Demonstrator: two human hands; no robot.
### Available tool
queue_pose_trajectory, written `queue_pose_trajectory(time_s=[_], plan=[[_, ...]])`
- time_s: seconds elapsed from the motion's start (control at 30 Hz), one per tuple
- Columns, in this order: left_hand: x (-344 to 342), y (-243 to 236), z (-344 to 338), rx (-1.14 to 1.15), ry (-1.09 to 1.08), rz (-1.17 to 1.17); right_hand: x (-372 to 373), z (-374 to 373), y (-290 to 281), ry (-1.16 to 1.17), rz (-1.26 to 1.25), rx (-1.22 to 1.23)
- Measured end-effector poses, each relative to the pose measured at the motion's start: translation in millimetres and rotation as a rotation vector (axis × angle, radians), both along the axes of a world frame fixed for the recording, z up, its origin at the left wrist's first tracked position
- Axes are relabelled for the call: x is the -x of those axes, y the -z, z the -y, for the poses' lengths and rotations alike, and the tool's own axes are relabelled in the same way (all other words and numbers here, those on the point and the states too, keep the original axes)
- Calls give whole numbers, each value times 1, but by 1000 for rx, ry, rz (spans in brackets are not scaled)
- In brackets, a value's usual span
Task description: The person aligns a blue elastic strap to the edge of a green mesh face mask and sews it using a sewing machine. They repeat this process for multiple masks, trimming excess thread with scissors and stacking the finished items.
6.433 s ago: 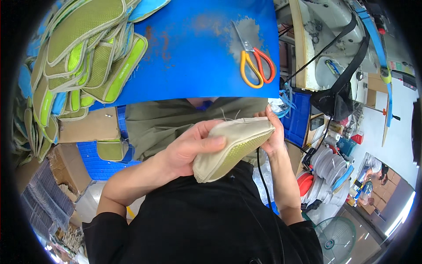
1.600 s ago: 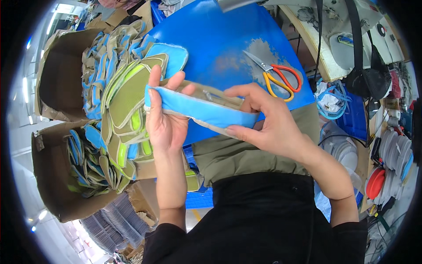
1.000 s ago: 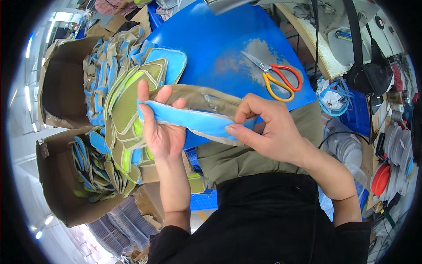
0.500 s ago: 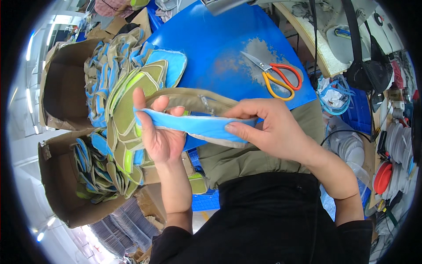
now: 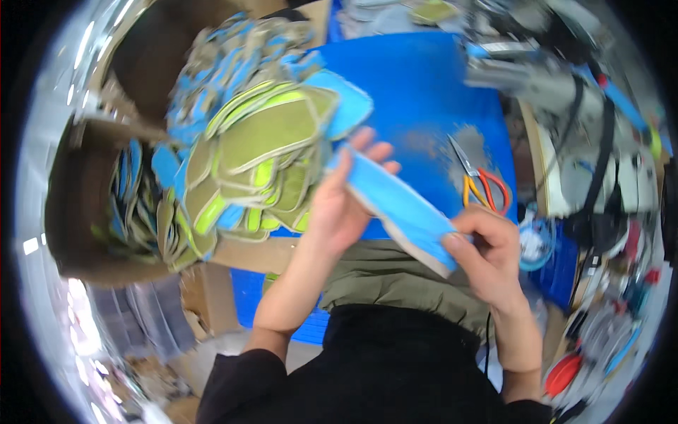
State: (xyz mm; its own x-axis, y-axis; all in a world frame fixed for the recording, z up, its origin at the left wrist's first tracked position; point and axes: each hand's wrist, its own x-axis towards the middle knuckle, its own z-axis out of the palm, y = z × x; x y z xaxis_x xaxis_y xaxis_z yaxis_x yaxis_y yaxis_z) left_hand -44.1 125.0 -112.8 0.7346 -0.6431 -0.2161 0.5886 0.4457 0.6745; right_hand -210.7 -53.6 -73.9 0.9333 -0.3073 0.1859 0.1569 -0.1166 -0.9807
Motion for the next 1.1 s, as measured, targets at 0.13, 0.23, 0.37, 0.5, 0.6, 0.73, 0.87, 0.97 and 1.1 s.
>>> queue_pose_trajectory(time_s=[0.13,0.23,0.37,0.5,0.6,0.73,0.87,0.97,1.1], plan=[[8,1,-4,59,63,-160,2,-1,-7,-27,-46,-52],[6,7,-13,74,170,-176,1,-2,-15,-97,-35,65],[-9,-4,-60,-456,587,75,8,7,-11,-28,-66,86],[-74,-44,-104,-1033,-76,949,11,7,-10,-80,-62,193],[-173,-76,-114,-1383,-323,1551,9,-3,-17,-135,-79,258],[-258,-92,-128,-1663,13,1544,7,-18,-22,-213,-48,324],[-351,-74,-185,-1982,38,1059,20,-22,-22,-244,-76,350],[-336,-79,-177,-2075,167,721,38,-15,-15,-192,-109,320],[-319,-70,-187,-1995,208,562,39,-16,-14,-244,-165,287]])
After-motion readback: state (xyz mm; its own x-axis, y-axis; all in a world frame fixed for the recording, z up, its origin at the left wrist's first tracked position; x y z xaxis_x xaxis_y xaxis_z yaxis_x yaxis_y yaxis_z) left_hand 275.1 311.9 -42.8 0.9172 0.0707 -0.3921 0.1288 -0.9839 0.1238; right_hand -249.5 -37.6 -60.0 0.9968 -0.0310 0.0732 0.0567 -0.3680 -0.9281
